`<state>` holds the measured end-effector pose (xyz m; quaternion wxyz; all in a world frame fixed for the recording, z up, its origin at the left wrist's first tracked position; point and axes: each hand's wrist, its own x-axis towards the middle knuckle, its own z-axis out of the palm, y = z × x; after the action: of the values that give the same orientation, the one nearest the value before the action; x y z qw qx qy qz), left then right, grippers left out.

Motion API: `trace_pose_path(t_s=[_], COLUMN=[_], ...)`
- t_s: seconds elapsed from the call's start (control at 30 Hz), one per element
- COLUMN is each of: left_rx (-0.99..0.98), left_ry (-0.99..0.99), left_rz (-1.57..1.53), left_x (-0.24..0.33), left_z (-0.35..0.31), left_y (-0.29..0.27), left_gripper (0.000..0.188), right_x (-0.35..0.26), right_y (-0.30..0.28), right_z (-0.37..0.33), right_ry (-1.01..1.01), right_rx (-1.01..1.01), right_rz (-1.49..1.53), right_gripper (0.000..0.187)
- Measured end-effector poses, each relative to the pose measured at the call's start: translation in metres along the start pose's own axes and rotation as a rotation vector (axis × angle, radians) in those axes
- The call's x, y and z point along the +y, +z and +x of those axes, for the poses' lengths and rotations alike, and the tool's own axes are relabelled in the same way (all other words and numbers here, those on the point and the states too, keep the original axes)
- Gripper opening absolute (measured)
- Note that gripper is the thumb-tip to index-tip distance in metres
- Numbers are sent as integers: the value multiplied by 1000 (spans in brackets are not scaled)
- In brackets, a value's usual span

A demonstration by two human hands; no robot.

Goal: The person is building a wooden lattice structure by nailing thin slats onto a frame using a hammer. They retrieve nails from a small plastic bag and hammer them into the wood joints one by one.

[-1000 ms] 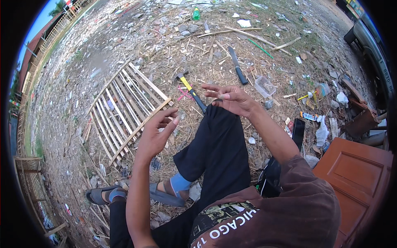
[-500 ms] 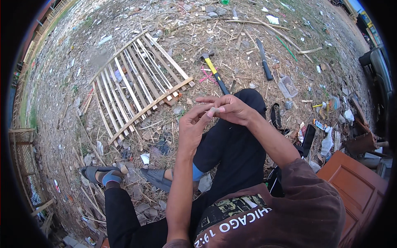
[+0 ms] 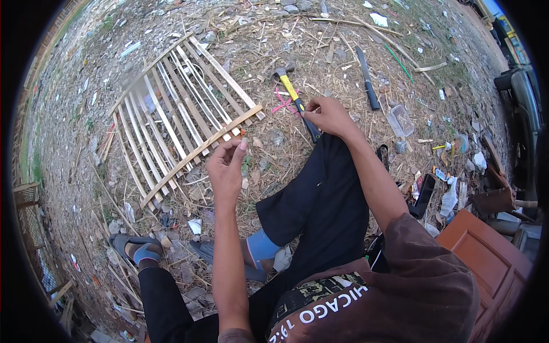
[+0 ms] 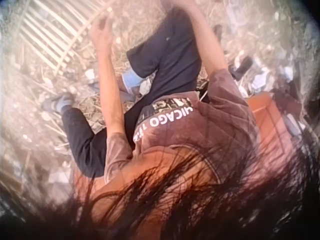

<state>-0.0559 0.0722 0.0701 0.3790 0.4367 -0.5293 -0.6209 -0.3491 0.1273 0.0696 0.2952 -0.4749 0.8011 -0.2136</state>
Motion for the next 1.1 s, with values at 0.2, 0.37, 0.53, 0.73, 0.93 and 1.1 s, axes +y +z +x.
trace_pose_path(t_s=[0.2, 0.37, 0.53, 0.73, 0.93, 1.1], left_rx=[173, 223, 205, 134, 168, 129], left_ry=[4, -4, 58, 0, 83, 193], left_rz=[143, 344, 321, 440, 467, 508], left_x=[-28, -48, -55, -66, -79, -76], left_z=[62, 92, 100, 98, 96, 96], left_y=[-42, -45, -39, -48, -58, -59], left_gripper=[21, 20, 18, 19, 21, 18], right_x=[-9, -4, -6, -8, -11, -31], right_y=[34, 53, 56, 42, 48, 43], right_z=[36, 45, 53, 57, 50, 34], right_ry=[118, 60, 67, 124, 29, -33], right_rx=[50, 31, 33, 189, 84, -104], right_rz=[-617, -728, -630, -98, 339, 371], right_gripper=[38, 42, 43, 46, 44, 44])
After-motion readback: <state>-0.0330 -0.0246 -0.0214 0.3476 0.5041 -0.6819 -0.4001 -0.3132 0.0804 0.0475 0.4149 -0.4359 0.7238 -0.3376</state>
